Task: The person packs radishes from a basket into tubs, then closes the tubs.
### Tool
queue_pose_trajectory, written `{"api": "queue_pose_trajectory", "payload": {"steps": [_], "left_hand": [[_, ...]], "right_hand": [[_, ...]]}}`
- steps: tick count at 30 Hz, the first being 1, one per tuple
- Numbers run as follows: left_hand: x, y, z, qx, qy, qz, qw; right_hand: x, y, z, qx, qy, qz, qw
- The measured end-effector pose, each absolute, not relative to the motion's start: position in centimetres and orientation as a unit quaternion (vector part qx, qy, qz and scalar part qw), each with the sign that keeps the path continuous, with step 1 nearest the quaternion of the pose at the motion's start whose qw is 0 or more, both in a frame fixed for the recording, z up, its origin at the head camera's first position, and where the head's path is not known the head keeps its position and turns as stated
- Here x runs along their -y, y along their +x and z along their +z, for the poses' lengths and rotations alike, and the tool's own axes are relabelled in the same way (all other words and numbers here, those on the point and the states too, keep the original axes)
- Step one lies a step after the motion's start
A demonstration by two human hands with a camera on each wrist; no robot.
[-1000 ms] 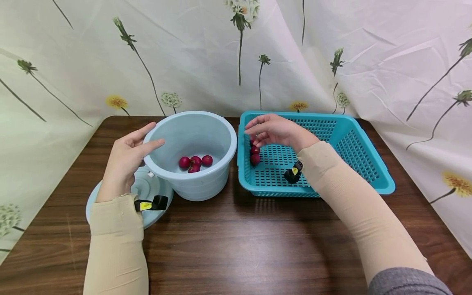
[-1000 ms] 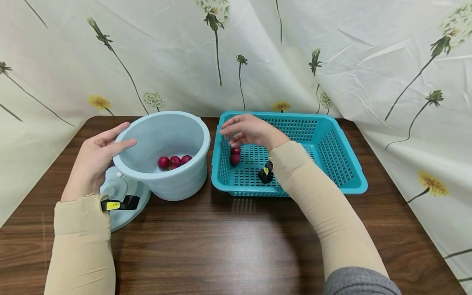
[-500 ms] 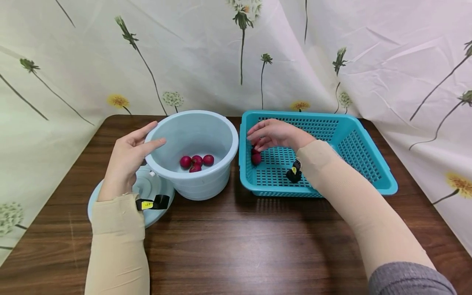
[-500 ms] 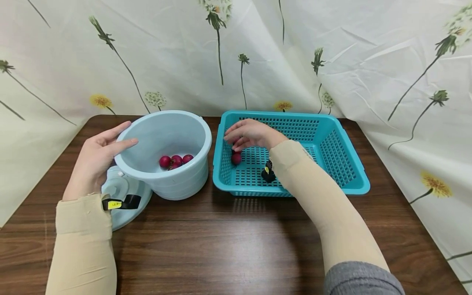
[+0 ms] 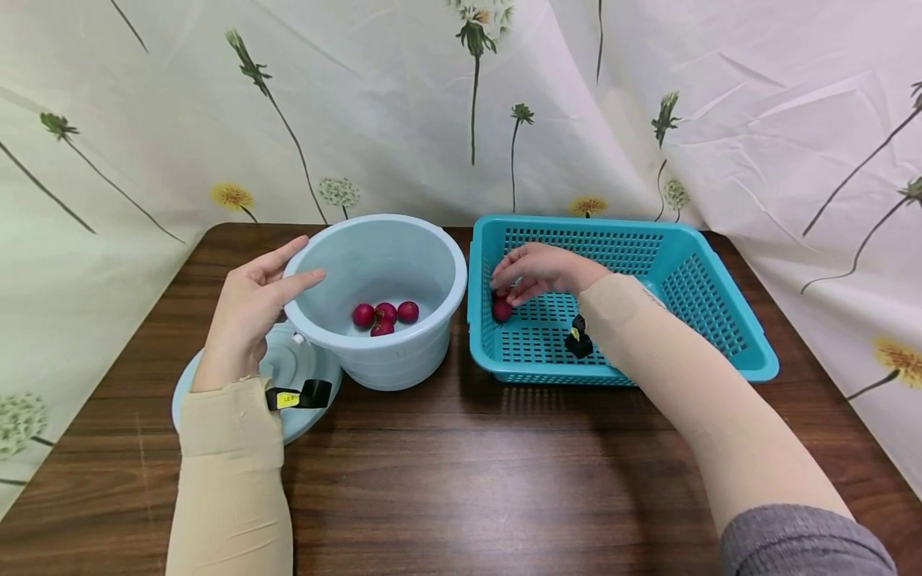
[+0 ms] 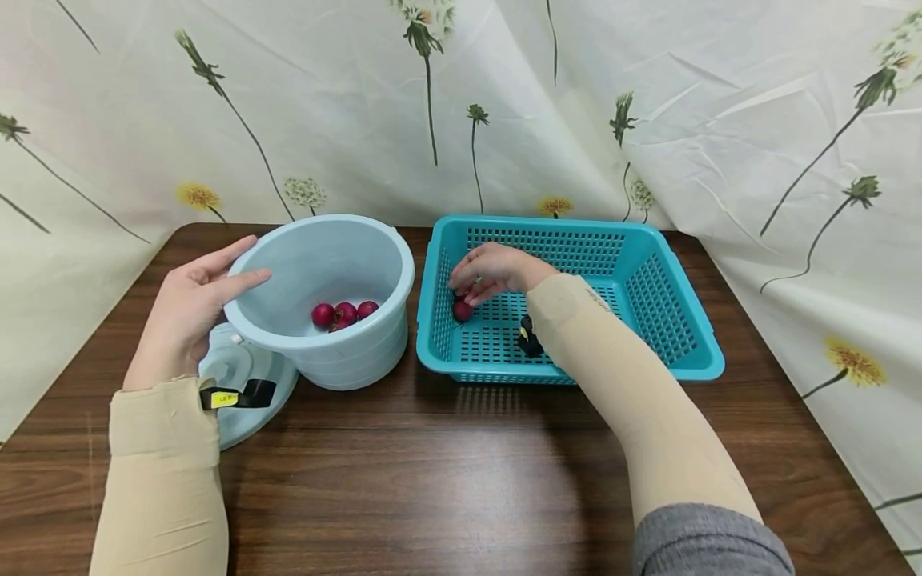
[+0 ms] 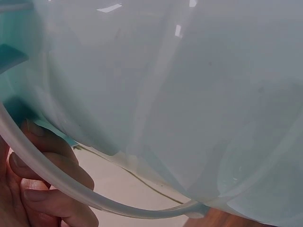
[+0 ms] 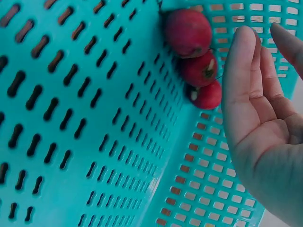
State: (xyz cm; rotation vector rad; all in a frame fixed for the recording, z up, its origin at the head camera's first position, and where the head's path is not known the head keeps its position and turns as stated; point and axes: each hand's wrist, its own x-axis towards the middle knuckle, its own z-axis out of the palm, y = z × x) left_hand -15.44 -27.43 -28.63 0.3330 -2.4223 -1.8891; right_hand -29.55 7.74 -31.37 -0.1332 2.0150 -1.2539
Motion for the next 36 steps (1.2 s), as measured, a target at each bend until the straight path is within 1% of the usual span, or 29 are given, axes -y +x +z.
{"api": "queue_pose_trajectory", "payload": {"steps": [10, 21, 36], "left_hand": [[27.5, -15.5, -28.9, 0.783, 0.108, -0.612, 0.023], [27.4, -15.4, -28.8, 0.786, 0.107, -0.608, 0.024], [27.5, -15.5, -28.6, 0.782, 0.107, -0.613, 0.024]], "right_hand": [[-8.2, -29.8, -32.5, -0.797, -0.034, -0.436, 0.415], [-8.4, -29.7, -32.8, -0.808, -0.042, -0.410, 0.421], [-8.2, -29.7, -32.3, -0.804, -0.042, -0.382, 0.455]]}}
